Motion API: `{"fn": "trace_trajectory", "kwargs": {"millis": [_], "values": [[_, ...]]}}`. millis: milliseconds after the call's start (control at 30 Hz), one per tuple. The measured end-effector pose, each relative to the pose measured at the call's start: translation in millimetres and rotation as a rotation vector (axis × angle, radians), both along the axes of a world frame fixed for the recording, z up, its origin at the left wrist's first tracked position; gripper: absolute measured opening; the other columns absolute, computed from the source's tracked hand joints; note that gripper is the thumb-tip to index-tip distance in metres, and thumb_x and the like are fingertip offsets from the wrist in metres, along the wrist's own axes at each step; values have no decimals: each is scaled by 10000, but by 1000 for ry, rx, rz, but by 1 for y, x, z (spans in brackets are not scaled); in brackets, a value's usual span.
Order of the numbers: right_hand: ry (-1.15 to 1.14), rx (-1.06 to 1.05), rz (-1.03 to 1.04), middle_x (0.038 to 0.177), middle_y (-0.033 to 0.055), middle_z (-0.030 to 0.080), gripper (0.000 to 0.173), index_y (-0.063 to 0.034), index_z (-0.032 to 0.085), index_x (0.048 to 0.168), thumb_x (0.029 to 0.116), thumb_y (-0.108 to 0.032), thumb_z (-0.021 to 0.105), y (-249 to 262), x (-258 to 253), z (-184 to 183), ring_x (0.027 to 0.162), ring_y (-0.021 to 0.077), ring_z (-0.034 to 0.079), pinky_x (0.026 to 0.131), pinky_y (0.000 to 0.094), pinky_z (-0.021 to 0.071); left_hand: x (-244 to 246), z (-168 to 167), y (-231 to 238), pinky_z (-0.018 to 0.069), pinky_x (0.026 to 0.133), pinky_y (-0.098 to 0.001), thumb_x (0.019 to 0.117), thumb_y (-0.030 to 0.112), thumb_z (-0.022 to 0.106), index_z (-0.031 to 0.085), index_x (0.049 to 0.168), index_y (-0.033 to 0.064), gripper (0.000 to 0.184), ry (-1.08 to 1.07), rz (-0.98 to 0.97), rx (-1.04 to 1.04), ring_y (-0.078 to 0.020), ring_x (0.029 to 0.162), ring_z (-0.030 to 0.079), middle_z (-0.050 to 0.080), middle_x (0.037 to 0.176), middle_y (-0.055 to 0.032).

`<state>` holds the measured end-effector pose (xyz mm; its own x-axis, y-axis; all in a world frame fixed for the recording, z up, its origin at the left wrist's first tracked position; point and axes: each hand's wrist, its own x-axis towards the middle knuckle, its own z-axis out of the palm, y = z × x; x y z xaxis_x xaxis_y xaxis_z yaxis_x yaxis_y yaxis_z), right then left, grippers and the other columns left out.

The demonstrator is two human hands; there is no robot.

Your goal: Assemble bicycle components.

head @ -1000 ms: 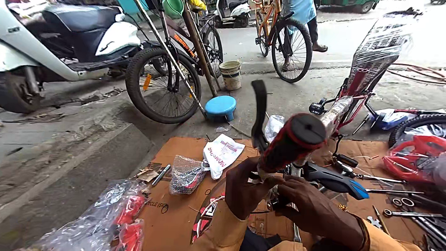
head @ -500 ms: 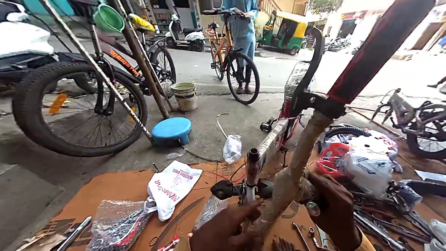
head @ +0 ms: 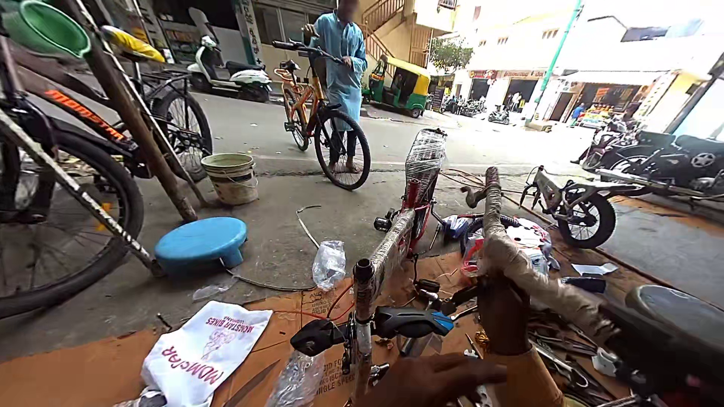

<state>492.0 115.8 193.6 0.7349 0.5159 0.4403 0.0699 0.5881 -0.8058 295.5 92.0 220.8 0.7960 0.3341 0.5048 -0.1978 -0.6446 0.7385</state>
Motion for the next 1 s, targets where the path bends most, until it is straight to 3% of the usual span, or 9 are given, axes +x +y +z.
{"fn": "trace_trajectory", "kwargs": {"millis": [33, 100, 233, 433, 533, 633, 767, 867, 1000], "values": [[55, 174, 139, 714, 3, 630, 161, -97, 644, 975, 996, -51, 491, 21, 13, -15, 566, 52, 573, 530, 199, 510, 2, -6, 5, 619, 800, -394, 1059, 321, 533, 638, 1334, 31, 413, -25, 87, 7, -203, 954, 713, 678, 1246, -148], [208, 170, 375, 701, -54, 584, 115, -202, 617, 1061, 1021, -156, 520, 22, 29, -13, 528, 25, 515, 517, 205, 491, 6, -14, 19, 619, 754, -333, 1035, 241, 595, 655, 1300, 48, 334, -85, 219, 28, -143, 887, 701, 700, 1176, -95], [371, 24, 503, 687, -21, 547, 180, -150, 586, 1075, 1082, -173, 408, 1, 38, 0, 498, 38, 488, 490, 196, 479, 26, -6, 48, 600, 732, -286, 1004, 272, 637, 685, 1273, 144, 301, -65, 483, 151, -74, 832, 675, 712, 1063, 5], [380, -176, 544, 637, 34, 555, 338, -87, 604, 1010, 1109, -333, 396, -36, 48, 25, 488, 82, 530, 505, 232, 522, 71, -3, 84, 591, 816, -325, 939, 363, 723, 627, 1366, 203, 466, -51, 583, 252, -90, 997, 664, 627, 1333, 22], [366, -215, 571, 657, 49, 573, 361, -76, 590, 1047, 1120, -314, 329, -52, 55, 29, 498, 94, 548, 509, 237, 526, 93, 2, 77, 596, 776, -351, 927, 436, 715, 686, 1274, 196, 423, -87, 624, 350, -114, 972, 683, 674, 1257, 9], [416, -208, 601, 677, 33, 540, 326, -81, 585, 1025, 1110, -288, 347, -66, 57, 20, 508, 81, 518, 509, 228, 505, 112, -5, 64, 600, 674, -383, 899, 333, 739, 747, 1085, 172, 246, -111, 689, 490, -155, 874, 706, 713, 1140, -6], [481, -237, 562, 667, 24, 527, 291, -80, 579, 1008, 1101, -283, 392, -80, 54, 2, 508, 84, 521, 520, 236, 510, 128, -25, 47, 602, 700, -419, 863, 252, 713, 778, 1015, 179, 180, -64, 707, 565, -205, 972, 717, 717, 1193, -19], [555, -277, 499, 670, 31, 520, 246, -67, 563, 1010, 1098, -255, 431, -85, 52, -17, 502, 86, 516, 497, 232, 503, 135, -39, 41, 600, 678, -422, 811, 227, 740, 760, 880, 161, 98, -19, 673, 394, -178, 919, 709, 729, 1085, 5], [581, -340, 551, 674, 31, 523, 238, -64, 572, 997, 1080, -249, 448, -94, 59, -43, 503, 85, 508, 489, 232, 496, 125, -50, 50, 621, 685, -303, 906, 217, 727, 740, 898, 173, 47, 62, 529, 54, -52, 763, 692, 720, 903, 74]]}}
